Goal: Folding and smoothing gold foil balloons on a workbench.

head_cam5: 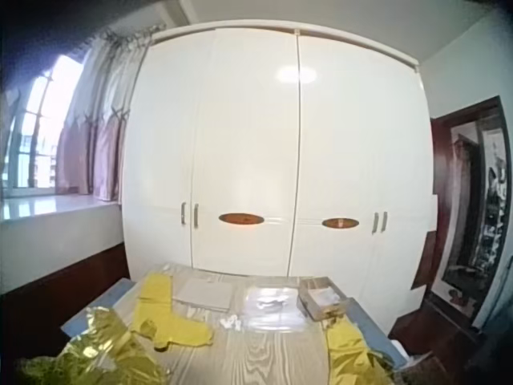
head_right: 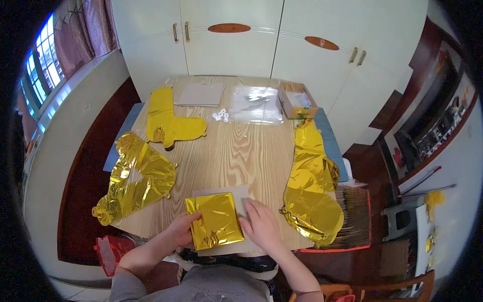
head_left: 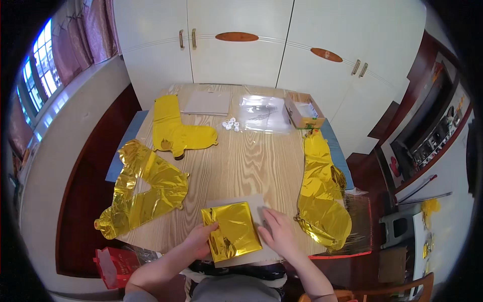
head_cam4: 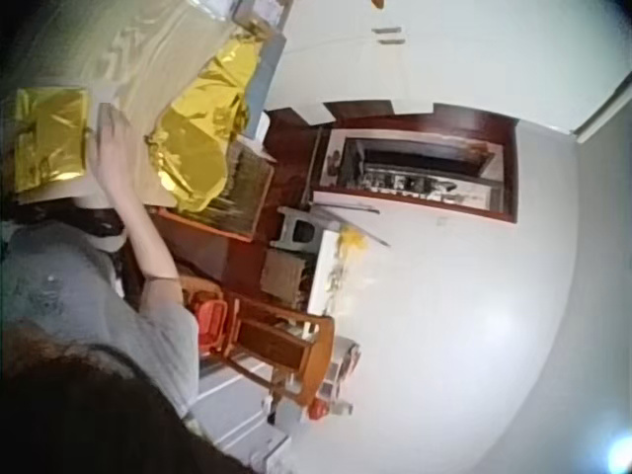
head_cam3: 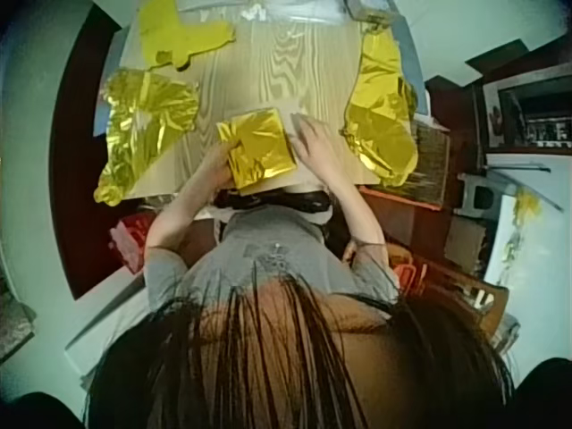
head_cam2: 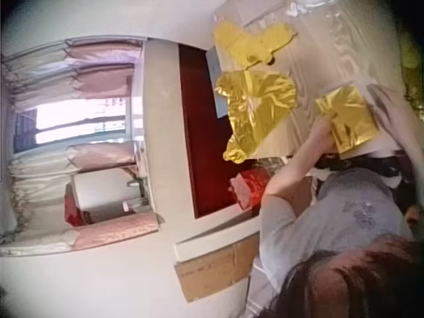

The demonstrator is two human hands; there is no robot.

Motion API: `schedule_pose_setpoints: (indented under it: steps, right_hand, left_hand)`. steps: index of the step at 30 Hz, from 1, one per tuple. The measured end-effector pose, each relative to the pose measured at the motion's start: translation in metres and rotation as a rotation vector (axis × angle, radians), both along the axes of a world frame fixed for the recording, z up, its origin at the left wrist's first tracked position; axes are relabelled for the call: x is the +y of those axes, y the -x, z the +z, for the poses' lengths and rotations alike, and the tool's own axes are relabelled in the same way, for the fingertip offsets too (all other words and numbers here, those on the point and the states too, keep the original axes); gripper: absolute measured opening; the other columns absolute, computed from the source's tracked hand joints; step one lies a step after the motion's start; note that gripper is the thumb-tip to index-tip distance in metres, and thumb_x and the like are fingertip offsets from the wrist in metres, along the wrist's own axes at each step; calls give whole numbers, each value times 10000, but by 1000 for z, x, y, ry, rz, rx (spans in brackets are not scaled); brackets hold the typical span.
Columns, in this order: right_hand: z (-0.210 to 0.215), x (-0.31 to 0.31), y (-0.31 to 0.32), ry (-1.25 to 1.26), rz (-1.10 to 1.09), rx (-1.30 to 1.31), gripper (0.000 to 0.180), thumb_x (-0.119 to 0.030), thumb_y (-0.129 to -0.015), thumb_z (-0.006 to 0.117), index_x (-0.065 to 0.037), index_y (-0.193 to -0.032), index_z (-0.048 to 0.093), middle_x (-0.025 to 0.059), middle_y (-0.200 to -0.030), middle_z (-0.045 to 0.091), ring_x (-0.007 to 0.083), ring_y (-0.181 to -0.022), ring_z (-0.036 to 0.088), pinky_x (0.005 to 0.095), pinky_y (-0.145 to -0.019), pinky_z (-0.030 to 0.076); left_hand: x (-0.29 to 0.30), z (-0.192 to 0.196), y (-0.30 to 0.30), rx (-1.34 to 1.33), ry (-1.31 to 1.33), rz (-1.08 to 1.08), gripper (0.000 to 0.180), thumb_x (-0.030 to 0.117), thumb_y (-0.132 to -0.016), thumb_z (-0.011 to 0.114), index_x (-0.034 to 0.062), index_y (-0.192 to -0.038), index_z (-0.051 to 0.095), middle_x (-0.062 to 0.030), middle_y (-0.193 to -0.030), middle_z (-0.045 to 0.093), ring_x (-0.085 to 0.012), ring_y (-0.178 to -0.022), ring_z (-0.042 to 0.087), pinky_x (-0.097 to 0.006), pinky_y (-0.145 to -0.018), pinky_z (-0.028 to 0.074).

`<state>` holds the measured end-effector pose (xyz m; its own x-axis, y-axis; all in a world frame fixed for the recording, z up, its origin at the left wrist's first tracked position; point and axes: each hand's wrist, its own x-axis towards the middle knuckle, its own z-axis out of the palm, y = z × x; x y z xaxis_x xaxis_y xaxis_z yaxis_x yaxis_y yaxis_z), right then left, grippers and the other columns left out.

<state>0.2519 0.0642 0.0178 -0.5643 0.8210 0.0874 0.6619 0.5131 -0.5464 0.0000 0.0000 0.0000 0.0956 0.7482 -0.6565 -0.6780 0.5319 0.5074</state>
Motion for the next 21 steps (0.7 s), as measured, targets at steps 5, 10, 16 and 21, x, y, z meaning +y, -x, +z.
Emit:
schedule_pose_setpoints:
  steps: [5,10,16,21]
  right_hand:
    - [1,29,9,-253,353,-56,706,-408,-871,631,-25,-1410,383,182,-1482,360,331,-1391,317,458,-1137,260]
    - [-12,34,12,-267,458,-199,790,-541,-894,525,2,-1433,330,186,-1506,315,313,-1415,272,469,-1155,206]
    - [-15,32,13,-300,461,-210,821,-577,-887,506,15,-1430,330,188,-1505,315,304,-1417,269,469,-1156,198]
    - [-15,32,12,-320,454,-217,838,-589,-868,520,13,-1424,343,187,-1498,328,301,-1412,279,470,-1154,203]
  left_hand:
    - [10,5,-5,57,25,-45,289,142,-1008,446,15,-1266,473,-143,-1194,589,-299,-1061,619,-483,-913,519]
    - [11,0,-9,104,31,-70,290,144,-997,475,10,-1255,481,-135,-1177,598,-284,-1037,626,-465,-899,525]
    - [-3,-1,12,461,-346,-30,391,113,-947,544,-25,-1301,452,-175,-1302,522,-308,-1170,545,-414,-999,441]
    - [-18,17,20,1706,-889,-329,589,195,-850,676,-38,-1334,436,-255,-1403,403,-390,-1307,402,-458,-1085,334]
